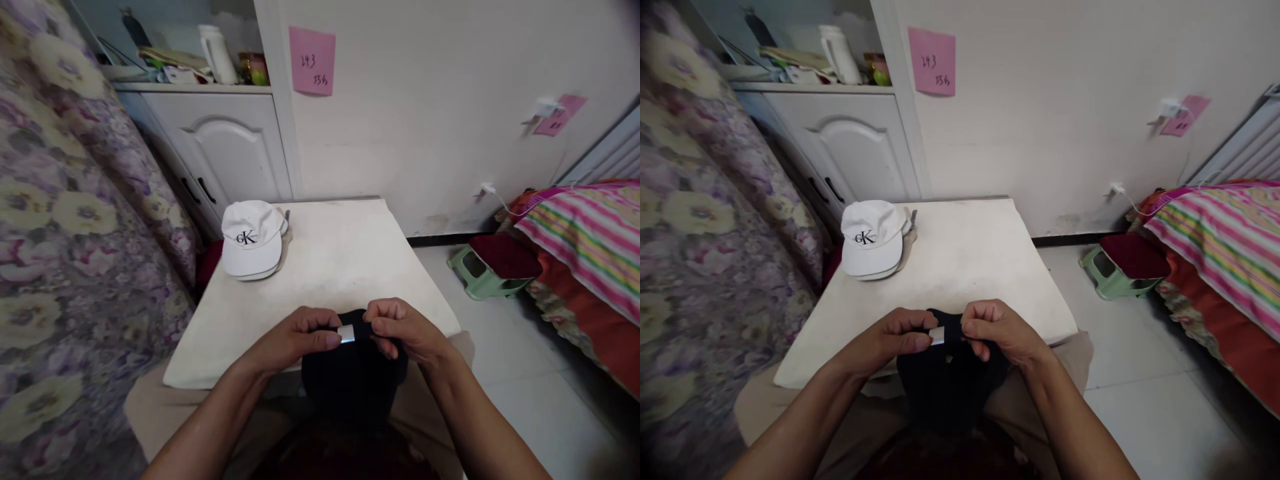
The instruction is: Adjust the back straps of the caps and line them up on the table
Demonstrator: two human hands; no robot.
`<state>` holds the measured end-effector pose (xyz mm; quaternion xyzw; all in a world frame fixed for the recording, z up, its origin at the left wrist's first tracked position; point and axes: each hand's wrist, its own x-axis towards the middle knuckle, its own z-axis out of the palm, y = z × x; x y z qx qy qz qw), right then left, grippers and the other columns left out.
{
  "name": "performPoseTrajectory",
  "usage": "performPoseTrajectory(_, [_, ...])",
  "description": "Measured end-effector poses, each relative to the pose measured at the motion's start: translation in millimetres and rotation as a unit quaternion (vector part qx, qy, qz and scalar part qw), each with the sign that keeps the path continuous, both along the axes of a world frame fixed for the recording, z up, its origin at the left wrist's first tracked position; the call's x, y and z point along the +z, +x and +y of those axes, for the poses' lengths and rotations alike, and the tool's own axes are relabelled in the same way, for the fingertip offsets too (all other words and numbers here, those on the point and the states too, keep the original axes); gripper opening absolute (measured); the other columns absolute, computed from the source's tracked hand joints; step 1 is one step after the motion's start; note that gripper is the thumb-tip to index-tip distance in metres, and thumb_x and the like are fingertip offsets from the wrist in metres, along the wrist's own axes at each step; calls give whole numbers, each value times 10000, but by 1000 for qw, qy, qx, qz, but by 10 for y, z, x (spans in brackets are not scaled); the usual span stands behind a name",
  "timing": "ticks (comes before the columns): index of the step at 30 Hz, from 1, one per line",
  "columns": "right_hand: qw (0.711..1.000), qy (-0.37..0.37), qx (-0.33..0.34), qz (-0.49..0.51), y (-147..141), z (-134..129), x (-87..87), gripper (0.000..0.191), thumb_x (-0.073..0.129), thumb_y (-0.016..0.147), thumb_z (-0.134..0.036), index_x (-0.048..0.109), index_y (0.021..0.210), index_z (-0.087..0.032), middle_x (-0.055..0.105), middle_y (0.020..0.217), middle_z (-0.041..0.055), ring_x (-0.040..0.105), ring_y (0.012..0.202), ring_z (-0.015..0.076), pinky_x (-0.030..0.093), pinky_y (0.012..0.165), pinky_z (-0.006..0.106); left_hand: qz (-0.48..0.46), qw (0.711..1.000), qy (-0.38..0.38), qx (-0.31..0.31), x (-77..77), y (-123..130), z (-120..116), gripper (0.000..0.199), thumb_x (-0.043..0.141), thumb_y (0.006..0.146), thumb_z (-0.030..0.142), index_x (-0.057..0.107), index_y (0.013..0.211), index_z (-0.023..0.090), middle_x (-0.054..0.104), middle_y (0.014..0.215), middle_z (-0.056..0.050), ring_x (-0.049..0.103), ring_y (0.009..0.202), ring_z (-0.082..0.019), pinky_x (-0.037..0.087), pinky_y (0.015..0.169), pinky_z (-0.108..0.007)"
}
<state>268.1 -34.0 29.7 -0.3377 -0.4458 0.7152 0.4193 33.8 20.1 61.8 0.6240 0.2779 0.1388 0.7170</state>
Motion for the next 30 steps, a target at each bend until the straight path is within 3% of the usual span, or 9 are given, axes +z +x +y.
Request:
performPoseTrajectory(7, [999, 5, -2, 41, -38, 49, 122, 349, 794, 778, -441, 622, 721, -143, 568, 459, -55, 398, 341, 33, 272, 358, 139, -17, 999, -28, -35, 155, 82, -13, 341, 726, 797, 468, 644, 796, 137, 496, 666, 27, 403, 580, -95, 293, 513, -204])
performPoseTrajectory(14, [997, -10, 8, 77, 21, 70, 176, 340, 845, 732, -391, 652, 880, -154, 638, 510, -37, 478, 336, 46, 328, 333, 109, -73, 991, -107, 16, 129, 79, -46, 361, 797, 736, 430, 579, 683, 147, 455, 582, 48, 371, 490, -70, 256, 448, -191])
performPoseTrajectory(19, [993, -11, 2, 117, 65, 101, 240, 333, 886, 676, -350, 669, 828, -150, 669, 569, -13, 584, 423, 76, 440, 385, 122, -117, 978, -161, 57, 149, 58, -32, 337, 837, 704, 382, 621, 710, 123, 501, 594, 30, 409, 495, -61, 296, 469, -178])
performPoseTrajectory(27, [983, -66, -39, 169, -6, 220, 149, 264, 871, 702, -272, 676, 830, -148, 650, 579, -30, 555, 438, 51, 456, 441, 118, -171, 960, -193, 105, 63, 146, 30, 337, 851, 711, 370, 644, 738, 105, 528, 626, 20, 435, 504, -46, 353, 477, -151])
performPoseTrajectory(30, [982, -62, -34, 173, 23, 267, 99, 282, 844, 741, -296, 676, 917, -153, 667, 639, -17, 594, 499, 66, 482, 478, 129, -194, 953, -208, 108, 21, 179, 87, 319, 854, 715, 352, 652, 723, 106, 546, 605, 26, 465, 489, -47, 387, 473, -148])
